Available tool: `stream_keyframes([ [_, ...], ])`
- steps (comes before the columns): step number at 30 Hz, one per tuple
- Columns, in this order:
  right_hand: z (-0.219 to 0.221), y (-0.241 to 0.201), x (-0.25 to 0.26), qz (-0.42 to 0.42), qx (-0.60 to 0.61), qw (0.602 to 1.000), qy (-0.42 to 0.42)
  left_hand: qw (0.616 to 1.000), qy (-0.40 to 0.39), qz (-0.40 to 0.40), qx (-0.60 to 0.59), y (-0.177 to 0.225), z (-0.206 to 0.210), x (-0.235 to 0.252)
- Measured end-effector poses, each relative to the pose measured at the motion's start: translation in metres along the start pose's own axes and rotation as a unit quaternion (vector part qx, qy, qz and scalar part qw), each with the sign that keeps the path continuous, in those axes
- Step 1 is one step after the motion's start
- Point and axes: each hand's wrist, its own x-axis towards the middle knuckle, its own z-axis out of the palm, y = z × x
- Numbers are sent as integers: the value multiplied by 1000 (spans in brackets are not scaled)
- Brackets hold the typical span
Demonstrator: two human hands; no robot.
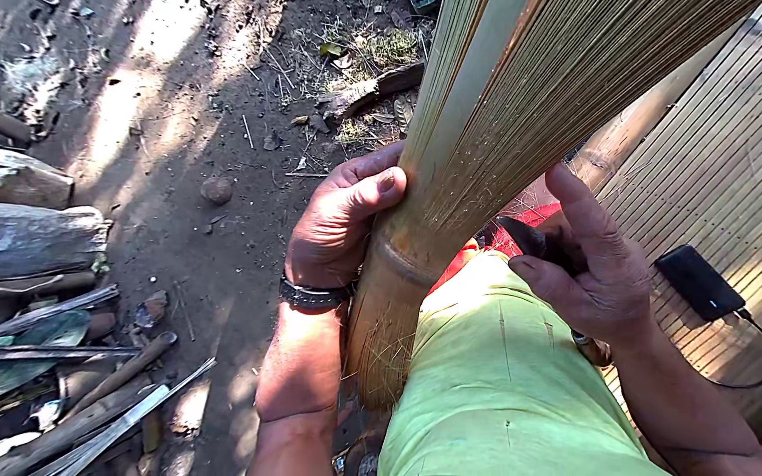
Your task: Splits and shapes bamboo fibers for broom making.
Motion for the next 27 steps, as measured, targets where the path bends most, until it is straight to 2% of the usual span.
stream_keyframes([
  [14, -3, 0, 5, -25, -102, 994, 35, 1000, -10, -13, -21, -5, -6, 5],
  [27, -2, 2, 6, -33, -119, 992, 35, 1000, -9, -5, -23, -5, -7, 3],
])
